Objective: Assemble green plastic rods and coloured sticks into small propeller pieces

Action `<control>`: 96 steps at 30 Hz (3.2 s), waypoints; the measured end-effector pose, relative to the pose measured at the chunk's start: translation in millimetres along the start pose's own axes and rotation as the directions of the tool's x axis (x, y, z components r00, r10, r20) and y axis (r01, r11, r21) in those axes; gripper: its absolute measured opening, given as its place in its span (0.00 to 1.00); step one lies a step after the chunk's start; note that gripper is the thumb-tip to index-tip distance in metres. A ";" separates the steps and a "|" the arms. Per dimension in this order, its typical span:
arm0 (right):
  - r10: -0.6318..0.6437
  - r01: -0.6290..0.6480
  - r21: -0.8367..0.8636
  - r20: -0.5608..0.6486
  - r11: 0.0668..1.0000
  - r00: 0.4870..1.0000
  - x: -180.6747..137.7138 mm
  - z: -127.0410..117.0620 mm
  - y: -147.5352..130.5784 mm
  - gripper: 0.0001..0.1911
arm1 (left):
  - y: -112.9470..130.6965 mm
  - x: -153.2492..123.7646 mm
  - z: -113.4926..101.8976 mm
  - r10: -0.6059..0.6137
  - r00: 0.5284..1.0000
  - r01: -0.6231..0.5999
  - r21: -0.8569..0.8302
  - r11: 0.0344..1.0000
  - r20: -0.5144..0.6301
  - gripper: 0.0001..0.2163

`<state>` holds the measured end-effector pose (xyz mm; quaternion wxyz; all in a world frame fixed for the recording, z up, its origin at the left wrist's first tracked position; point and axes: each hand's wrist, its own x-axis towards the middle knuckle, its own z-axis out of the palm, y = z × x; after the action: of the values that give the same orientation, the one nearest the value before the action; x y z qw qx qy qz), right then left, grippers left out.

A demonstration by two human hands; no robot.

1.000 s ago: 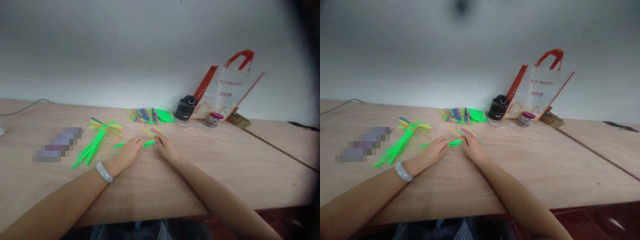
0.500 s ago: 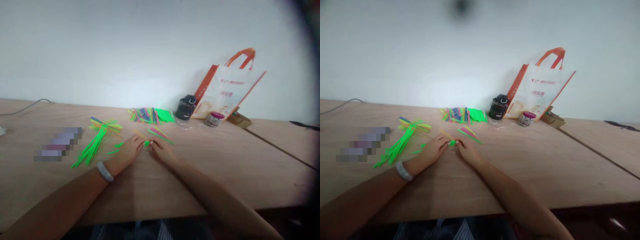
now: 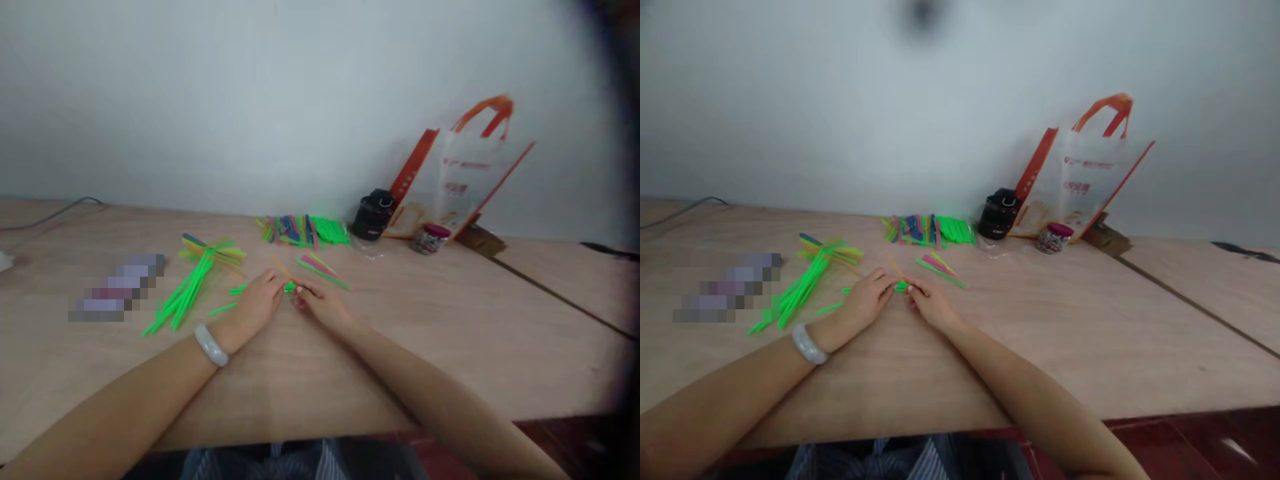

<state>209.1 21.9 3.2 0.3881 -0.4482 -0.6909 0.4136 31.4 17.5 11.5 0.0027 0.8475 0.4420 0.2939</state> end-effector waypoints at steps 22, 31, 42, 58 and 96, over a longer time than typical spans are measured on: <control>-0.136 0.137 -0.196 0.016 0.971 0.991 -7.6 6.9 -6.1 0.19 | -1.3 -1.8 2.8 -0.009 1.000 0.009 0.073 0.997 -0.003 0.12; -0.101 0.108 -0.129 0.057 0.986 0.993 -6.1 7.8 -2.7 0.16 | -2.8 -3.1 1.2 0.040 0.999 -0.041 0.099 0.994 0.007 0.11; -0.165 0.167 -0.180 0.024 0.969 0.986 -9.3 4.9 -13.0 0.17 | -1.0 -2.1 -1.3 0.012 0.996 -0.011 0.008 1.000 -0.086 0.11; -0.032 0.032 -0.020 0.013 0.999 0.999 -2.3 6.5 -1.9 0.22 | 0.4 0.5 -1.0 0.005 1.000 -0.004 0.037 0.999 -0.031 0.11; -0.305 0.036 -0.613 -0.341 0.790 0.889 26.2 -62.3 32.7 0.14 | -94.9 0.2 -85.4 -0.456 0.845 0.534 0.389 0.751 -0.280 0.15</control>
<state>267.5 68.9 -0.3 0.4058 -0.5589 -0.7224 0.0331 -82.2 53.7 57.2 -0.1536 0.6484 0.7054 0.2417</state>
